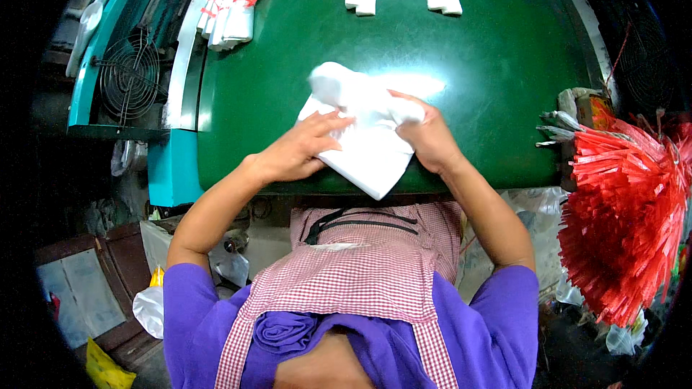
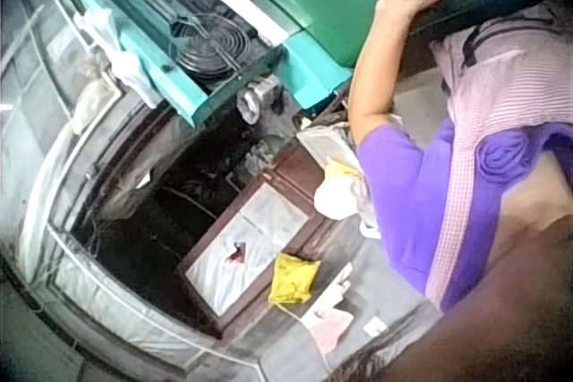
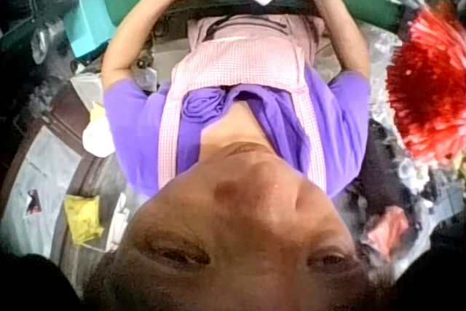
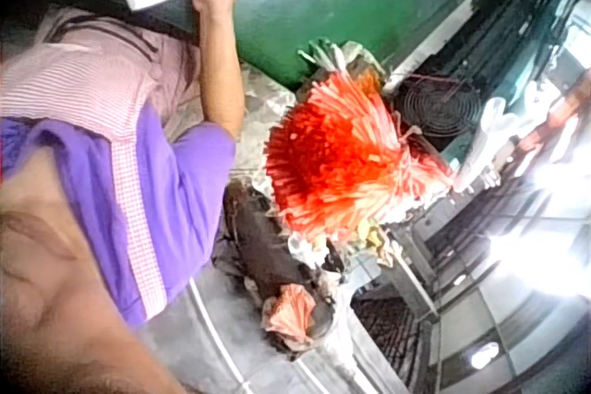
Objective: The person carries a large sack to a green workbench and begins wrapping white rectangular items. They fold each item into a compact shape and tie it with a red string, stacking the finished bundles on the table.
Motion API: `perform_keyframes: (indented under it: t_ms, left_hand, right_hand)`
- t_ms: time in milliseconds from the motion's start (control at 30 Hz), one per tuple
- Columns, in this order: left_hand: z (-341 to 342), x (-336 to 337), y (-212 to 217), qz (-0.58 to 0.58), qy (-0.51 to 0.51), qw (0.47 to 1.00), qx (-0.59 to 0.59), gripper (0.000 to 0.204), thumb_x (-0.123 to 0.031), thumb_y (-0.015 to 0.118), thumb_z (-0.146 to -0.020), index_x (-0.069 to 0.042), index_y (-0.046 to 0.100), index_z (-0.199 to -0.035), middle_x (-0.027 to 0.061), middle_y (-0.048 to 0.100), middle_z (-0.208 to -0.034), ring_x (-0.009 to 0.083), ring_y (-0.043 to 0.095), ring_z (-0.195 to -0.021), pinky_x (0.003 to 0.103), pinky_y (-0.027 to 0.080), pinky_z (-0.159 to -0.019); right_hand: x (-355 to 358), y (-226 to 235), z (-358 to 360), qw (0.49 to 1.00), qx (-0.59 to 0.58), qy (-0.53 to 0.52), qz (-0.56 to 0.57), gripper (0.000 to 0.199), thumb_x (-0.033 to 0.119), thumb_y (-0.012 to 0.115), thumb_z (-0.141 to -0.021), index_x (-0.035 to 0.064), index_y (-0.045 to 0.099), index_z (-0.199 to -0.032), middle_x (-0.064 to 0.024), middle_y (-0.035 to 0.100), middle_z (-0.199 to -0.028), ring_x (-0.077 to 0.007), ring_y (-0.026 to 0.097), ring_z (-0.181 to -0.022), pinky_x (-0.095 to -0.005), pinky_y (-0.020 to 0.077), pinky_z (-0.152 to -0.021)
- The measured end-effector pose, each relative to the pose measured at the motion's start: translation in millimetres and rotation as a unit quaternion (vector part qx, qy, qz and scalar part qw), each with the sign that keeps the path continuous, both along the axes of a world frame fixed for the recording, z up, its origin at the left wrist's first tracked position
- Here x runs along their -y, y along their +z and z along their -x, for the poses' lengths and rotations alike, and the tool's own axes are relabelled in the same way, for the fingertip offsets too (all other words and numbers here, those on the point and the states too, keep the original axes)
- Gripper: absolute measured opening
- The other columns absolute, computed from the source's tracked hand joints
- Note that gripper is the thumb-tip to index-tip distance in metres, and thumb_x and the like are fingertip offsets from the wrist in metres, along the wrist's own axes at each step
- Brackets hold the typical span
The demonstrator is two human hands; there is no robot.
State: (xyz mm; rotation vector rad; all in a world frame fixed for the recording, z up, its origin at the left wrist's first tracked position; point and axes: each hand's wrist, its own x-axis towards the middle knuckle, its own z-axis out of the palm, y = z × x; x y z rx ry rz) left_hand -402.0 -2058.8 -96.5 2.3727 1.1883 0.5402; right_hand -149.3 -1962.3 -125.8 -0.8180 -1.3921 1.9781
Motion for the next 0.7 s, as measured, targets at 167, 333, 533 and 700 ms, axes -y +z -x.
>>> perform_keyframes:
  t_ms: [167,333,533,700]
  left_hand:
    - [-5.8,-17.4,11.9,-0.053,0.052,0.987,-0.146,0.021,-0.016,0.067,-0.072,-0.013,0.063,-0.092,0.0074,0.058,-0.104,0.0273,0.052,-0.105,0.044,0.036,-0.090]
    - [-21.7,-60.0,64.5,-0.155,0.017,0.975,-0.161,0.029,-0.009,0.067,-0.065,-0.011,0.065,-0.094,0.0099,0.056,-0.119,0.0296,0.050,-0.114,0.047,0.035,-0.098]
    - [-27.3,-17.6,15.2,0.024,0.073,0.977,-0.199,0.036,-0.012,0.068,-0.070,-0.009,0.062,-0.105,0.0100,0.045,-0.140,0.0427,0.037,-0.130,0.062,0.023,-0.107]
    - [-26.5,17.4,17.8,-0.036,0.045,0.990,-0.130,0.039,-0.012,0.069,-0.075,-0.008,0.060,-0.113,0.0179,0.049,-0.133,0.0353,0.046,-0.124,0.052,0.037,-0.101]
  right_hand:
    - [-7.6,-4.5,-3.4,0.746,0.198,0.155,-0.617,0.037,0.009,0.050,-0.086,0.0086,0.058,-0.122,-0.0157,0.050,-0.134,-0.0314,0.043,-0.129,-0.0420,0.0338,-0.108]
    - [-43.8,8.4,-6.9,0.648,0.236,0.238,-0.684,0.043,0.008,0.047,-0.084,0.0057,0.054,-0.125,-0.0141,0.042,-0.142,-0.0308,0.035,-0.135,-0.0448,0.0280,-0.111]
    - [-4.0,36.2,-32.2,0.835,0.258,0.226,-0.431,0.044,0.019,0.054,-0.086,-0.0034,0.051,-0.124,-0.0226,0.047,-0.135,-0.0399,0.034,-0.133,-0.0461,0.0316,-0.108]
    - [51.5,34.2,-23.1,0.664,0.372,0.102,-0.640,0.061,0.041,0.066,-0.079,-0.0065,0.056,-0.117,-0.0237,0.051,-0.126,-0.0395,0.043,-0.123,-0.0464,0.0362,-0.102]
